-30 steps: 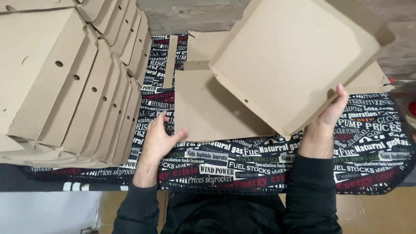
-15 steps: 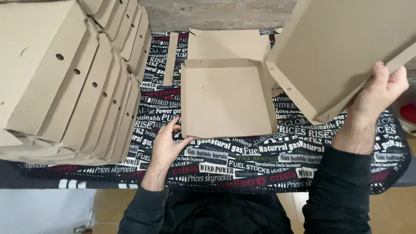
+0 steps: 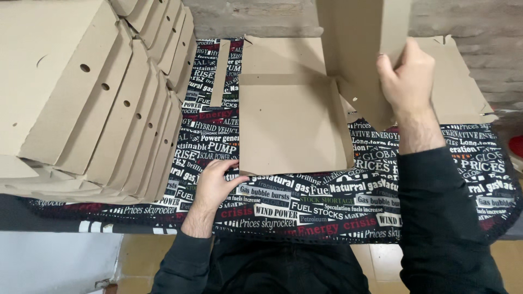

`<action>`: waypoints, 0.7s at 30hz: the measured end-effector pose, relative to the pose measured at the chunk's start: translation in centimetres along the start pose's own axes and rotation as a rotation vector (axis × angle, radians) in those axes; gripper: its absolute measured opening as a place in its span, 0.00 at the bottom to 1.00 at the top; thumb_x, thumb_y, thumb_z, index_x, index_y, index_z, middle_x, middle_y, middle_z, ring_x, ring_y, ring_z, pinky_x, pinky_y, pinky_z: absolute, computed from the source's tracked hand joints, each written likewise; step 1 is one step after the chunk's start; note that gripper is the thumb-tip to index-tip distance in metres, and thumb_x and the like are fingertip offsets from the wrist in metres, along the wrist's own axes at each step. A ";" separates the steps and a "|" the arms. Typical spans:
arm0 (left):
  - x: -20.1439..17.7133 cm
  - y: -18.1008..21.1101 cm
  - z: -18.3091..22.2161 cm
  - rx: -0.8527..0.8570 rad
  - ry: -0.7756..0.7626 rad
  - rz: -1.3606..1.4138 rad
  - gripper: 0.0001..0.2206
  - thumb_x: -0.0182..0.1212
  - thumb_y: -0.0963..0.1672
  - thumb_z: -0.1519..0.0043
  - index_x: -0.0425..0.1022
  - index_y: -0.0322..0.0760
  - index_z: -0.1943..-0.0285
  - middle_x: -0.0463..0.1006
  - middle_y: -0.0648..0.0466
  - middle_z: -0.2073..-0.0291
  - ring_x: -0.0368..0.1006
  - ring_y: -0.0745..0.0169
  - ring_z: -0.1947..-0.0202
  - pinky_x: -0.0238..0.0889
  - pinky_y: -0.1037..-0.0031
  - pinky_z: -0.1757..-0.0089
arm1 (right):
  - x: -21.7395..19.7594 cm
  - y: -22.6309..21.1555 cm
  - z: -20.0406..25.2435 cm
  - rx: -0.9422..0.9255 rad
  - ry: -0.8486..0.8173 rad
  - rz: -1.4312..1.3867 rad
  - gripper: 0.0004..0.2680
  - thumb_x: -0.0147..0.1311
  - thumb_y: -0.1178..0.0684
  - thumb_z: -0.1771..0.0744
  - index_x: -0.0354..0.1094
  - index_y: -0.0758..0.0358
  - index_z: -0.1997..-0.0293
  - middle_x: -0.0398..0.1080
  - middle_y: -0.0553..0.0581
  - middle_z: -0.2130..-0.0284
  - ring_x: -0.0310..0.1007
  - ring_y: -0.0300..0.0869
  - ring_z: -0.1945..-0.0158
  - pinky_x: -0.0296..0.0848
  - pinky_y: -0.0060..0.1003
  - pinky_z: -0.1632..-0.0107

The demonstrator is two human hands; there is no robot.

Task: The person assembles cardboard pizza boxes by folding the pre-scored edges and tucking in the flaps, then places the finished boxes into a stack.

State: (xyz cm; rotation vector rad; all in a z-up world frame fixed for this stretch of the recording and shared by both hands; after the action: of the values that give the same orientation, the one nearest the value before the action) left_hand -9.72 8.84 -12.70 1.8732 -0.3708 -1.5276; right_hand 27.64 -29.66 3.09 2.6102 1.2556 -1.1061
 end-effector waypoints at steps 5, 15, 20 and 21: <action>1.2 -1.2 -0.2 0.064 0.062 -0.100 0.31 0.81 0.57 0.42 0.85 0.45 0.32 0.89 0.54 0.43 0.81 0.53 0.40 0.78 0.56 0.45 | 0.6 -7.1 -3.1 -0.178 -0.198 0.165 0.14 0.62 0.45 0.24 0.70 0.70 0.45 0.79 0.65 0.63 0.80 0.66 0.63 0.76 0.58 0.60; 2.4 -2.2 -0.2 0.125 0.127 -0.166 0.30 0.77 0.59 0.39 0.86 0.45 0.32 0.90 0.51 0.46 0.85 0.50 0.46 0.81 0.54 0.51 | 0.4 -16.0 -3.2 -0.312 -0.577 0.343 0.15 0.55 0.43 0.25 0.65 0.58 0.33 0.84 0.59 0.53 0.85 0.62 0.59 0.81 0.63 0.66; 2.6 -2.8 0.0 0.233 0.244 -0.134 0.25 0.84 0.54 0.43 0.88 0.48 0.38 0.92 0.58 0.56 0.86 0.58 0.47 0.77 0.65 0.48 | -2.3 -18.6 -0.7 -0.359 -0.631 0.332 0.13 0.57 0.42 0.25 0.72 0.56 0.37 0.84 0.60 0.55 0.89 0.56 0.53 0.86 0.56 0.54; 2.6 -2.8 0.0 0.229 0.240 -0.140 0.25 0.83 0.54 0.43 0.88 0.48 0.38 0.92 0.57 0.56 0.86 0.57 0.47 0.77 0.64 0.47 | -2.6 -18.8 -0.2 -0.398 -0.636 0.328 0.13 0.57 0.41 0.26 0.72 0.55 0.39 0.84 0.59 0.56 0.89 0.55 0.53 0.86 0.55 0.54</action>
State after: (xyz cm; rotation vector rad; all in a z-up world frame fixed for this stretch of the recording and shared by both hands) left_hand -9.57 9.32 -16.45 2.2762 -0.3202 -1.3743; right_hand 13.58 -18.75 9.59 1.8592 0.7720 -1.3011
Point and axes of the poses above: each hand's wrist, its own z-axis away from the middle knuckle, its own x-axis out of the palm, y = z × x, the point moved 2 cm from there along -z, towards the middle knuckle
